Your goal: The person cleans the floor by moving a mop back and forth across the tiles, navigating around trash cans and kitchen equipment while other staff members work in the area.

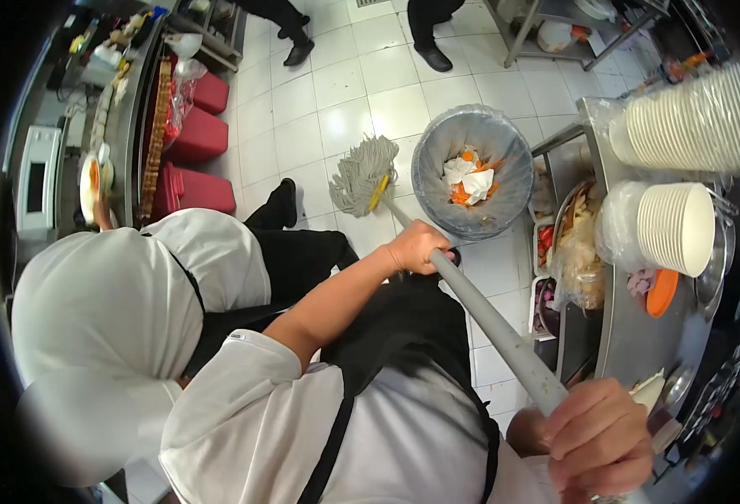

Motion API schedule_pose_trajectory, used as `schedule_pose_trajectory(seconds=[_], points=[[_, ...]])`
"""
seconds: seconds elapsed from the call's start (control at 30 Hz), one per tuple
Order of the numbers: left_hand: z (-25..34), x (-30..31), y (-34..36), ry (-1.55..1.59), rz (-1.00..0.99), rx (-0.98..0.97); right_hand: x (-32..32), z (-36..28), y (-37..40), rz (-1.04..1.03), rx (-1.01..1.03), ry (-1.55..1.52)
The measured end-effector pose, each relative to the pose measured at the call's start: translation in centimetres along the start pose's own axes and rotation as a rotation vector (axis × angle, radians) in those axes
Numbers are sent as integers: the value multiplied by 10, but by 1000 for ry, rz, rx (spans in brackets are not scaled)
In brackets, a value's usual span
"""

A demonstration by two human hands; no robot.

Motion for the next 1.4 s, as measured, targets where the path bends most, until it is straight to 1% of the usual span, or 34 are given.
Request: schedule_pose_trajectory(seconds=[0.03,0.07,0.1,0.17,0.23,0.27,0.3,0.37,0.4,0.43,0.47,0.5,0.53,0.57,0.6,0.67,0.7,0.73,0.8,0.87,0.93,0.97,1.0,1.03,1.07,1.1,1.13,1.2,1.23,1.3,1.37,1.4], points=[[-11,5,7,-16,38,-4,-7,10,3,-26,20,-6],[-21,11,15,-31,73,-6,-15,21,5,-2,30,56],[-36,19,24,-122,38,57,-25,34,7,21,41,120],[-66,41,39,-151,46,126,-39,65,16,47,39,193],[-109,62,59,-248,50,188,-49,110,36,91,26,258],[-134,74,72,-250,97,290,-54,134,50,132,24,315],[-159,85,86,-252,140,389,-59,163,68,171,-57,307],[-214,108,122,-302,236,654,-68,222,106,250,-219,282],[-217,121,136,-384,203,728,-71,248,117,186,-230,293],[-219,132,148,-466,172,798,-78,271,127,131,-298,341],[-215,140,150,-512,71,917,-86,284,137,74,-368,388],[-211,149,152,-559,-46,1028,-94,285,148,78,-433,344],[-213,148,161,-559,-59,1089,-102,284,157,79,-497,298],[-211,142,168,-620,16,1027,-104,282,164,72,-556,249],[-206,133,179,-680,94,970,-102,275,169,61,-534,279],[-168,110,184,-605,137,939,-101,243,173,46,-498,328],[-147,98,176,-572,171,913,-97,222,168,-9,-518,343],[-125,78,175,-543,260,870,-94,195,165,-36,-514,377],[-84,36,170,-499,356,740,-85,136,157,-92,-498,439],[-20,-7,156,-439,444,626,-69,68,144,-103,-381,460],[52,-52,137,-441,533,473,-50,1,141,95,-375,380],[86,-73,126,-370,526,437,-38,-33,136,102,-314,314],[118,-93,118,-297,517,402,-28,-64,132,82,-188,259],[145,-114,110,-197,477,335,-20,-95,127,121,-97,229],[168,-133,105,-99,439,268,-5,-128,126,128,-126,109],[189,-151,101,-39,370,252,0,-160,120,79,-184,40],[207,-167,100,22,300,237,2,-184,122,88,-158,16],[237,-191,102,41,193,126,11,-214,128,-54,-123,-105],[247,-197,103,35,203,92,8,-226,127,-127,-112,-166],[258,-201,107,25,217,20,-8,-235,143,42,-22,-60],[253,-198,113,7,186,-44,-28,-232,154,185,41,73],[248,-196,117,0,174,-75,-35,-229,159,189,55,73]])
Point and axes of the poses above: each hand's wrist, its own y-axis away from the middle knuckle, its own x-axis out of the back of the hand, z = x × y, the point moved 2 cm from there along -y, towards the middle knuckle, and after that the axes turned 1 degree about -y, right-handed, at the moved point
